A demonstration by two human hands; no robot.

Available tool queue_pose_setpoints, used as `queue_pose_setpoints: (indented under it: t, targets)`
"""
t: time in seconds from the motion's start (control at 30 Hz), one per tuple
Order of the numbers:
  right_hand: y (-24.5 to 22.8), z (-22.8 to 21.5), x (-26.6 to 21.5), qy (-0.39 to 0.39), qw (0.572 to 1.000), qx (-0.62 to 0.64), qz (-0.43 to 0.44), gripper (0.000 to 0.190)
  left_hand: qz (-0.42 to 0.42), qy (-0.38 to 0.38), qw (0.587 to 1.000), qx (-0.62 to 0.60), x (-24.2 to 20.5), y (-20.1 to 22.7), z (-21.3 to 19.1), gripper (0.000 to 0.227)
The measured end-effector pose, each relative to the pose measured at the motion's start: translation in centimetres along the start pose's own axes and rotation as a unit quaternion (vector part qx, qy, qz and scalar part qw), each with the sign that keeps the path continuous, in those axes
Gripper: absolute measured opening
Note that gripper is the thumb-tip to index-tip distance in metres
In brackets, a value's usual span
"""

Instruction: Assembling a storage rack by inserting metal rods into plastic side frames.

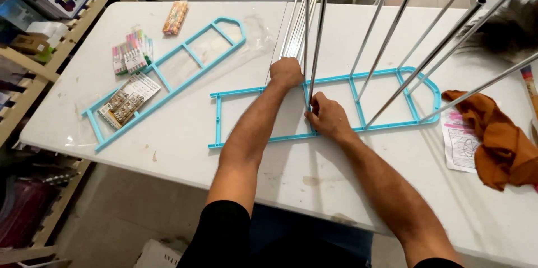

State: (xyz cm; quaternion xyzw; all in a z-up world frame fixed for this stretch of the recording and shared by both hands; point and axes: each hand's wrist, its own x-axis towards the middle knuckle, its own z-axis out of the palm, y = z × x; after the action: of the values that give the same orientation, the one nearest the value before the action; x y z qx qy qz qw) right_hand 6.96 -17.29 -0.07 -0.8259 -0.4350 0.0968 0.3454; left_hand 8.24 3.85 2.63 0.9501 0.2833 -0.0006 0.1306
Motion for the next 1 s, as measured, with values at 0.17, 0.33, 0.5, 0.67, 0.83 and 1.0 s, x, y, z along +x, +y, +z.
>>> queue_pose_setpoints:
  t: [0.17,0.33,0.5,0.67,0.83,1.0]
  targets:
    - [-0.3,-0.4,-0.1,0.002,1.0,0.005,-0.007,0.023,0.016,0.009,0.994,-0.104,-1.3,-1.6,-0.5,0.027]
    - [-0.5,-0.5,-0.1,0.008,1.0,0.016,-0.009,0.018,0.119,0.137,0.978,-0.107,2.4,-8.3,5.3,0.032]
    - [0.9,0.2,0.3,0.036,0.998,0.033,-0.038,0.032,-0.014,0.111,0.824,-0.556,-8.6,-7.7,-0.3,0.029]
    - [0.7,0.6,-0.1,0.086,0.991,0.048,-0.096,0.043,0.041,0.165,0.791,-0.588,-19.0,-7.6,-2.5,0.032]
    - [-4.0,-1.6,-1.6,0.029,0.912,0.313,-0.262,0.071,0.178,0.169,0.878,-0.411,-24.8,-9.0,2.2,0.04]
    - [-7.9,-5.6,-5.2,0.044,0.863,0.425,-0.272,0.045,0.268,0.126,0.929,-0.22,-27.4,-7.6,1.5,0.014]
